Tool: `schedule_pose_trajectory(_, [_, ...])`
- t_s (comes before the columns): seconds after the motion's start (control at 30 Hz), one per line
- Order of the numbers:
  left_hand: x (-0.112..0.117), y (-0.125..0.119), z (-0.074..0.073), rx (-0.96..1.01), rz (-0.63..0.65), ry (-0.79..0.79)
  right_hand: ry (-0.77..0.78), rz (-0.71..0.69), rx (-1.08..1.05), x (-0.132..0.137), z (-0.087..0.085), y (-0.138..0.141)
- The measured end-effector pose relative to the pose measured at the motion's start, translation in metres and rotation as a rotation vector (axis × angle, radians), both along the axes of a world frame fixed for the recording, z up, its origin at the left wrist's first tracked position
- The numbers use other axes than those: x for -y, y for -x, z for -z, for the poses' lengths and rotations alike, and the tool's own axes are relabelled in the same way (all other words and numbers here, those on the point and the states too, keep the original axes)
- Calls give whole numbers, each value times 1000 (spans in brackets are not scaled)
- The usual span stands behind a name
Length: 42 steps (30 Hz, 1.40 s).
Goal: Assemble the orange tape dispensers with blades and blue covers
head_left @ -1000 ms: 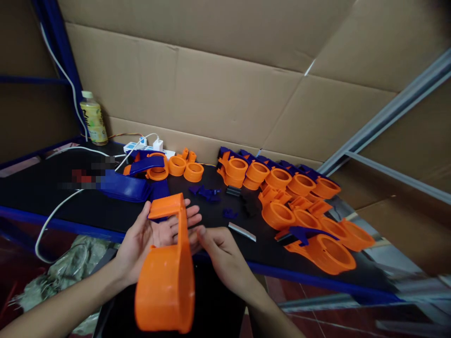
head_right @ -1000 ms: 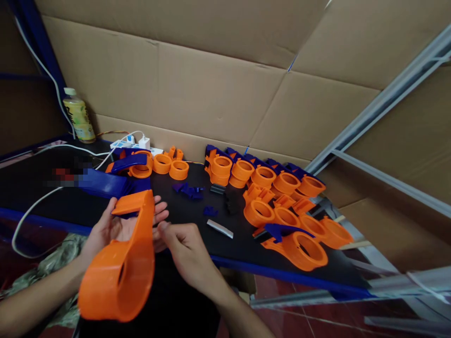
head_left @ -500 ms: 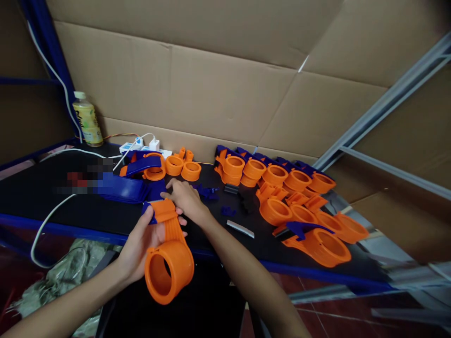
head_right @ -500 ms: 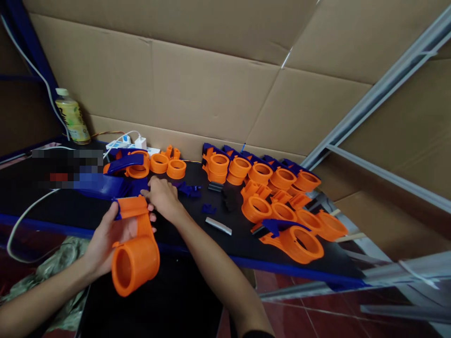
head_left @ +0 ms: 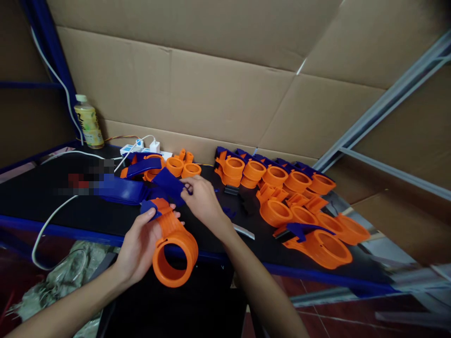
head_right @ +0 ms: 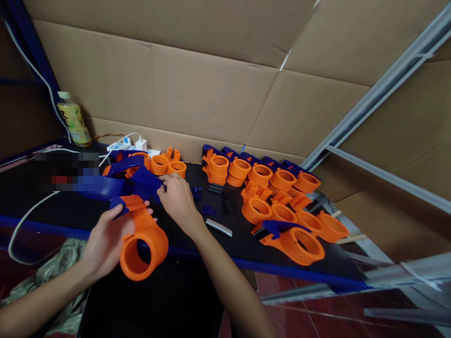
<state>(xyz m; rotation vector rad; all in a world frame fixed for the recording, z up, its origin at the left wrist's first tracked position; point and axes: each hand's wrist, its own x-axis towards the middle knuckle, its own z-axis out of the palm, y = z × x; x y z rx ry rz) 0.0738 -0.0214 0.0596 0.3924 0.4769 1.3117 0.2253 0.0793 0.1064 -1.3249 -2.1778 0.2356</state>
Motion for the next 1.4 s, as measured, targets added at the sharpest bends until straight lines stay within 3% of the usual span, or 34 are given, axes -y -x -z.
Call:
schedule_pose_trajectory(0.13, [-1, -5, 0, -14, -143, 14, -313, -54, -213, 36, -1, -27])
schedule_pose_trajectory(0.23, [0, -10, 3, -58, -211, -51, -483, -77, -173, 68, 6, -41])
schedule_pose_trajectory(0.37, [3, -14, 9, -125, -230, -105, -520, -102, 24, 95, 11, -47])
schedule_pose_trajectory(0.6, [8, -12, 10, -168, -215, -144, -481, -34, 130, 109, 10, -50])
schedule_pose_trajectory(0.93, [16, -14, 8, -250, -198, -167, -393, -30, 137, 118, 10, -51])
schedule_pose_trajectory(1.1, [16, -13, 7, -309, -220, -111, -343, -85, 198, 125, 0, -56])
schedule_pose_trajectory(1.27, [25, -9, 3, -290, -177, -136, 11, -290, -123, 122, -15, -62])
schedule_pose_trajectory(1.4, [35, -4, -4, -394, -114, -234, 268, -245, -501, 115, -8, -50])
